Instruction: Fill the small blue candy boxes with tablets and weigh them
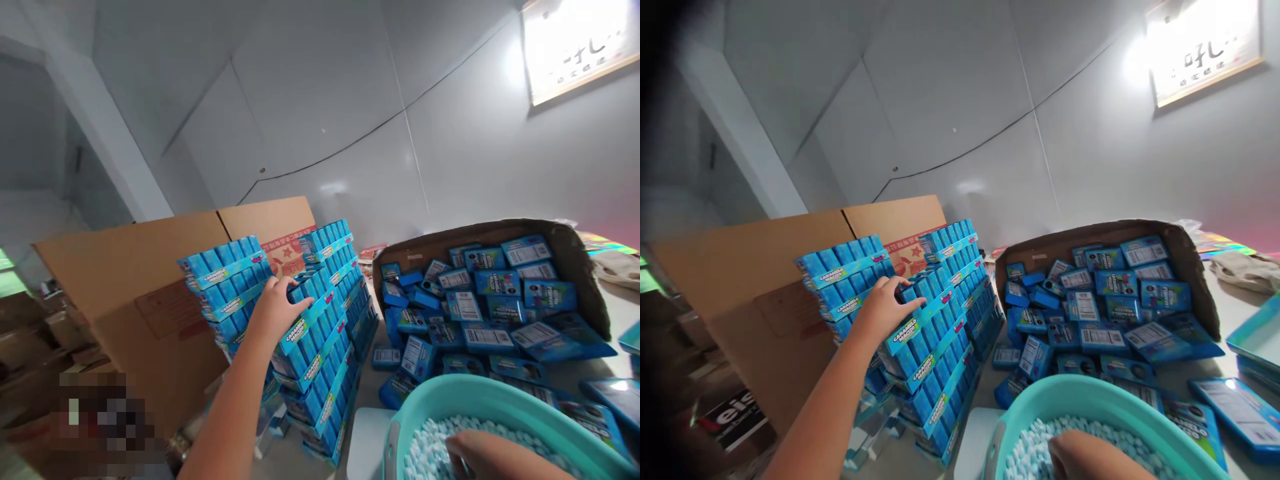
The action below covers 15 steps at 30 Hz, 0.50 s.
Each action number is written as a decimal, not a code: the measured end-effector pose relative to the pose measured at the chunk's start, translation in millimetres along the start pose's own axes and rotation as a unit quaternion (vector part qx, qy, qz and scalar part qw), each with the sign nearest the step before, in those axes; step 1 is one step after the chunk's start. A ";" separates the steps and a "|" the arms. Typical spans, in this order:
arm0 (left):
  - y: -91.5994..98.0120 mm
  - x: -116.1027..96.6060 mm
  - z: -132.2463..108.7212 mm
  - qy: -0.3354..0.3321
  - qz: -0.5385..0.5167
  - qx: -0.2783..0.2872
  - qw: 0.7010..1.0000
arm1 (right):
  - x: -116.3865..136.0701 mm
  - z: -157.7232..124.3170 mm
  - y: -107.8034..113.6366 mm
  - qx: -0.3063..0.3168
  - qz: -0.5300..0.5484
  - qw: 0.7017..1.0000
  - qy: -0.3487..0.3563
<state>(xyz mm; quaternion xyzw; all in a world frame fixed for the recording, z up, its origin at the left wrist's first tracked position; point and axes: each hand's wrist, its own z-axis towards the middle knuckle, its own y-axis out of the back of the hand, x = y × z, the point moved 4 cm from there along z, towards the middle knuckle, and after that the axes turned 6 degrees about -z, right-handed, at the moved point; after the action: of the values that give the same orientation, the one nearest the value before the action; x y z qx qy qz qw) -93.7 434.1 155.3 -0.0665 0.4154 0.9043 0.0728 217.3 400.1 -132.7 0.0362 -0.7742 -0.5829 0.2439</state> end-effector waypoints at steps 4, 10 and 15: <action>3.6 5.8 3.7 -0.032 -0.043 0.034 0.998 | 1.0 -2.3 5.7 0.010 0.025 1.000 0.014; 1.9 0.2 1.8 -0.063 -0.001 0.012 0.998 | 5.5 -6.7 14.4 0.004 0.009 0.999 0.038; 3.1 -28.9 -36.8 -0.058 0.070 -0.182 0.979 | 14.2 -10.2 27.9 0.037 -0.023 0.998 0.047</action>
<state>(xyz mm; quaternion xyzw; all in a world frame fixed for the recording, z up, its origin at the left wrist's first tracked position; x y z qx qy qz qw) -63.7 401.9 139.1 0.0036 0.2429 0.9698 0.0201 215.5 395.2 -100.1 0.0902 -0.7816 -0.5572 0.2656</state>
